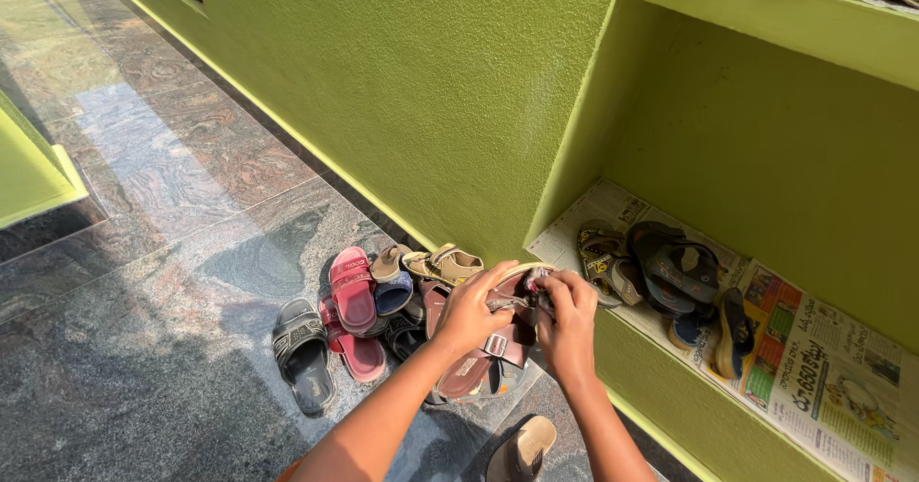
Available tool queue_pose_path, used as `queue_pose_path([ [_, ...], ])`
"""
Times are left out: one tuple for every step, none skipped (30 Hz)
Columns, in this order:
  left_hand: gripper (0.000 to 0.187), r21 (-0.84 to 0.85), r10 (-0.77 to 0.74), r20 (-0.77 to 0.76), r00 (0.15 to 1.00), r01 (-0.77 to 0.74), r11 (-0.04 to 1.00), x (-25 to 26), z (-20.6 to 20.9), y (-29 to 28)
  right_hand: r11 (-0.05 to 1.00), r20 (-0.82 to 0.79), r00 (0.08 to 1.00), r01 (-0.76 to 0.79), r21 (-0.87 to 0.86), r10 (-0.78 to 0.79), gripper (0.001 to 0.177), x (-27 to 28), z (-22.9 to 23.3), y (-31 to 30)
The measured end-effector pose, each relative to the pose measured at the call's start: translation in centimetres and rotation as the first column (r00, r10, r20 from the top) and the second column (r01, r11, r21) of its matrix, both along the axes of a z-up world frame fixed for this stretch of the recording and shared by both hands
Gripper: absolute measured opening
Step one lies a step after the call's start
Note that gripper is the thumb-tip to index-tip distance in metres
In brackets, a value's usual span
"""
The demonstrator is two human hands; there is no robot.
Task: The person wipes several pairs of children's shoes with a patterned cloth. They pick up each shoe from a pile on the floor, wipe the upper and sole, and place it on a green shelf lined with newspaper. The person handles sandals and slip-on shoes one at a time.
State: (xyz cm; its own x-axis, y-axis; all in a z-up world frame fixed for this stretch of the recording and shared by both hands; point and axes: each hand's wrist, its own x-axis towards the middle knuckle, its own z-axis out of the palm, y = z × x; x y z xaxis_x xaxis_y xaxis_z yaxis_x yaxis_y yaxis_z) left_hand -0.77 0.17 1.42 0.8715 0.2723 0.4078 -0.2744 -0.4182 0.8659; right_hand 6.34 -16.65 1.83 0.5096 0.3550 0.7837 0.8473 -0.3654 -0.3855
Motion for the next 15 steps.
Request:
queue_pose_path([
  [0.074,0.027,0.01,0.012,1.0,-0.01,1.0,0.0,0.1,0.1,0.999,-0.029,0.999,0.012,-0.036,-0.013,0.045,0.2,-0.2,0.1],
  [0.073,0.055,0.017,0.025,1.0,-0.018,0.998,0.1,0.2,0.3,0.997,-0.057,0.998,0.026,-0.072,-0.03,0.044,0.6,-0.3,-0.1],
  [0.073,0.083,0.023,0.037,0.999,-0.026,0.996,0.1,0.2,0.4,0.993,-0.085,0.995,0.038,-0.108,-0.048,0.043,0.8,-0.4,-0.4],
  [0.072,0.086,0.036,-0.013,0.999,-0.035,0.996,0.1,0.4,0.7,0.982,-0.032,0.995,0.089,-0.168,-0.096,0.043,1.2,-0.3,-0.6],
  [0.072,0.09,0.05,-0.063,0.997,-0.044,0.995,0.0,0.5,1.0,0.964,0.024,0.99,0.142,-0.224,-0.14,0.043,1.5,-0.2,-0.9],
  [0.072,0.092,0.064,-0.118,0.991,-0.053,0.994,-0.3,0.5,1.2,0.94,0.078,0.981,0.195,-0.281,-0.18,0.043,1.6,-0.2,-1.1],
  [0.073,0.136,0.081,0.004,0.997,-0.081,0.987,-0.4,0.6,1.5,0.951,0.058,0.978,0.211,-0.225,-0.203,0.042,1.7,-0.2,-1.3],
  [0.074,0.175,0.089,0.127,0.988,-0.111,0.978,-0.3,0.8,1.7,0.958,0.038,0.974,0.229,-0.171,-0.225,0.04,1.8,-0.1,-1.5],
  [0.075,0.21,0.09,0.248,0.965,-0.144,0.967,-0.4,1.0,1.8,0.962,0.017,0.969,0.247,-0.116,-0.247,0.038,1.7,0.0,-1.6],
  [0.074,0.165,0.119,0.09,0.989,-0.133,0.977,-0.5,1.4,1.8,0.983,0.001,0.988,0.153,-0.102,-0.154,0.039,1.5,0.0,-1.4],
  [0.073,0.118,0.136,-0.071,0.988,-0.127,0.985,-0.7,1.8,1.8,0.994,-0.015,0.998,0.059,-0.087,-0.06,0.041,1.0,-0.2,-1.0],
  [0.072,0.072,0.14,-0.234,0.962,-0.126,0.989,-0.9,2.1,1.8,0.997,-0.032,0.999,-0.039,-0.07,0.036,0.043,0.6,-0.4,-0.7],
  [0.073,0.012,0.115,-0.249,0.962,-0.116,0.993,-1.0,2.3,1.7,0.992,-0.049,0.997,-0.06,-0.108,0.055,0.044,0.6,-0.4,-0.7],
  [0.075,-0.044,0.089,-0.267,0.959,-0.104,0.994,-1.2,2.5,1.6,0.987,-0.072,0.995,-0.082,-0.14,0.072,0.046,0.6,-0.4,-0.6],
  [0.076,-0.1,0.063,-0.284,0.957,-0.094,0.991,-1.3,2.4,1.6,0.98,-0.095,0.991,-0.104,-0.171,0.089,0.047,0.6,-0.5,-0.5],
])
